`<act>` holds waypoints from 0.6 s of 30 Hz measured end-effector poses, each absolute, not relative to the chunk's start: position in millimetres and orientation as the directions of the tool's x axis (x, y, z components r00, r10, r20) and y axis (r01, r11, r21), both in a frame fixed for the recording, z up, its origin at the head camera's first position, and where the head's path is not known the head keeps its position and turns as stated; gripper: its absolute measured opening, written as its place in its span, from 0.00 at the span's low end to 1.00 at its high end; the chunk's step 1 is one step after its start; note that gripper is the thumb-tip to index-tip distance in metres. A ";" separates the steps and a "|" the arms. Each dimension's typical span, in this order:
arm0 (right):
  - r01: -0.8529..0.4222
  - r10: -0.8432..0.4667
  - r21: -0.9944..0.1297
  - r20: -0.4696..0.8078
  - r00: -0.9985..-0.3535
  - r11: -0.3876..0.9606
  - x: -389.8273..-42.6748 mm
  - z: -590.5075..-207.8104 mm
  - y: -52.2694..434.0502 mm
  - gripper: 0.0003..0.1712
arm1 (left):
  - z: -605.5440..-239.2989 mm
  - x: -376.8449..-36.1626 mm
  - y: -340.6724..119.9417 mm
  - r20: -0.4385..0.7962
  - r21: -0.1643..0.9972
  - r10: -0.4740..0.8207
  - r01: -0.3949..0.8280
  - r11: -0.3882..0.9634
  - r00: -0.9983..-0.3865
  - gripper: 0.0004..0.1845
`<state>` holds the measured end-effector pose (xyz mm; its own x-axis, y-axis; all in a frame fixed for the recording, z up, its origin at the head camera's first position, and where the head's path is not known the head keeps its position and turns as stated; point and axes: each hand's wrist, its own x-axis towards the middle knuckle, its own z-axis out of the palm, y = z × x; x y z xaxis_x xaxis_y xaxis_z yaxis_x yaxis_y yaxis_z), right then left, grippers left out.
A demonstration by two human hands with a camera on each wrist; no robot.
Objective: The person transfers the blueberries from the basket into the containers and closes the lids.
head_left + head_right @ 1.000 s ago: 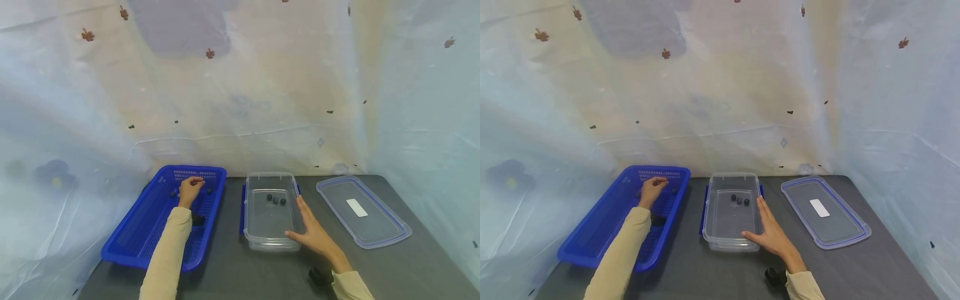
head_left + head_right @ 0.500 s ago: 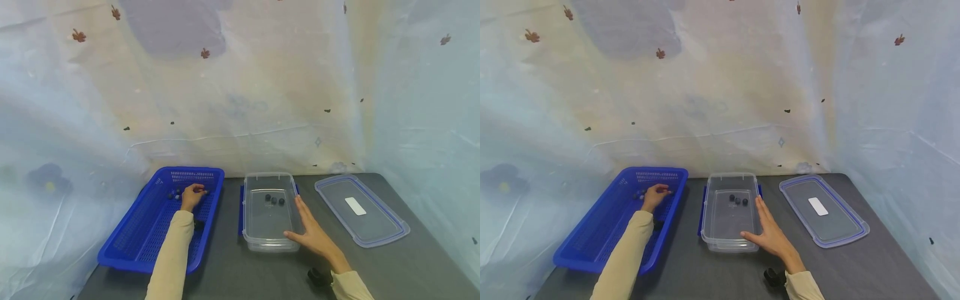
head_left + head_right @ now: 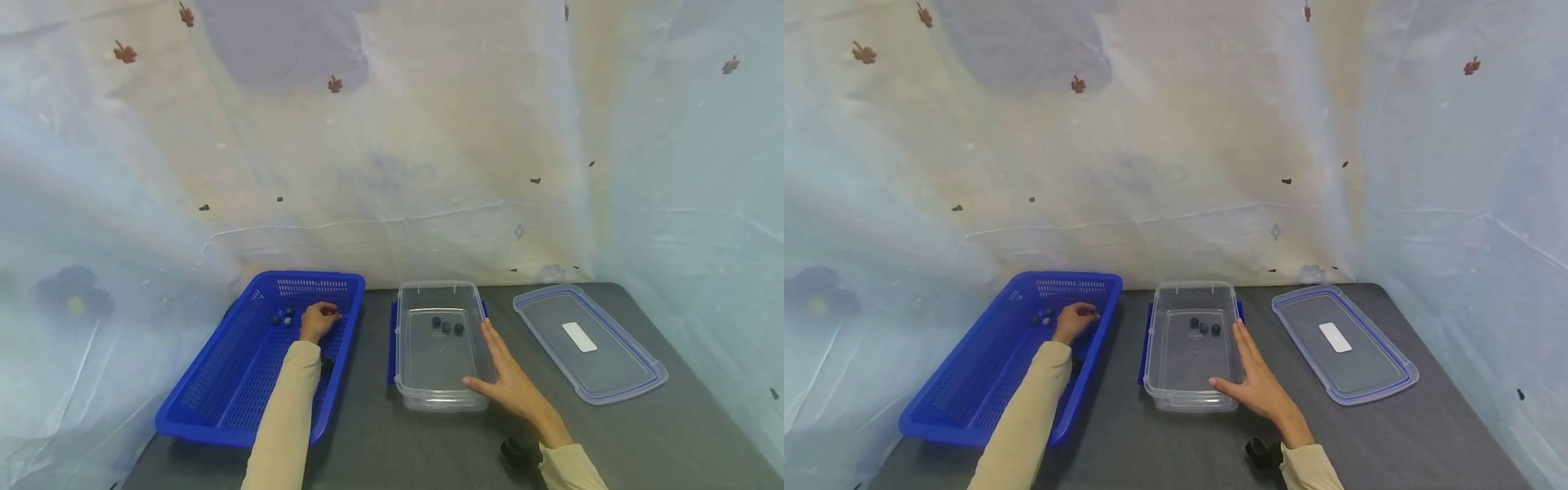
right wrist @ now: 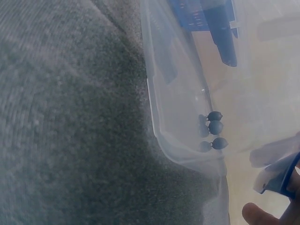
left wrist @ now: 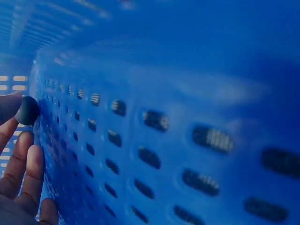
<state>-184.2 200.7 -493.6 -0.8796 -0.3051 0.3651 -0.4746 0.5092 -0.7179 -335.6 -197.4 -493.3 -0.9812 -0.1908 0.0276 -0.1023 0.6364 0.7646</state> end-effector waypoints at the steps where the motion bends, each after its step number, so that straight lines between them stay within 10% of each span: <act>1: -0.474 -0.305 -0.718 0.365 -0.880 0.510 -184.1 -493.5 200.6 0.59 | -493.2 -335.3 -197.5 0.020 0.759 -0.192 -0.110 0.641 -0.981 0.15; 18: -0.465 -0.305 -0.723 0.353 -0.884 0.512 -183.6 -493.2 200.5 0.59 | -491.1 -334.3 -190.3 0.011 0.688 -0.166 -0.113 0.717 -0.986 0.13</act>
<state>-183.6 200.5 -493.2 -0.8844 -0.3048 0.3534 -0.4650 0.5116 -0.7225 -334.3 -190.3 -491.1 -0.9861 -0.1657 0.0107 -0.1130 0.7167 0.6881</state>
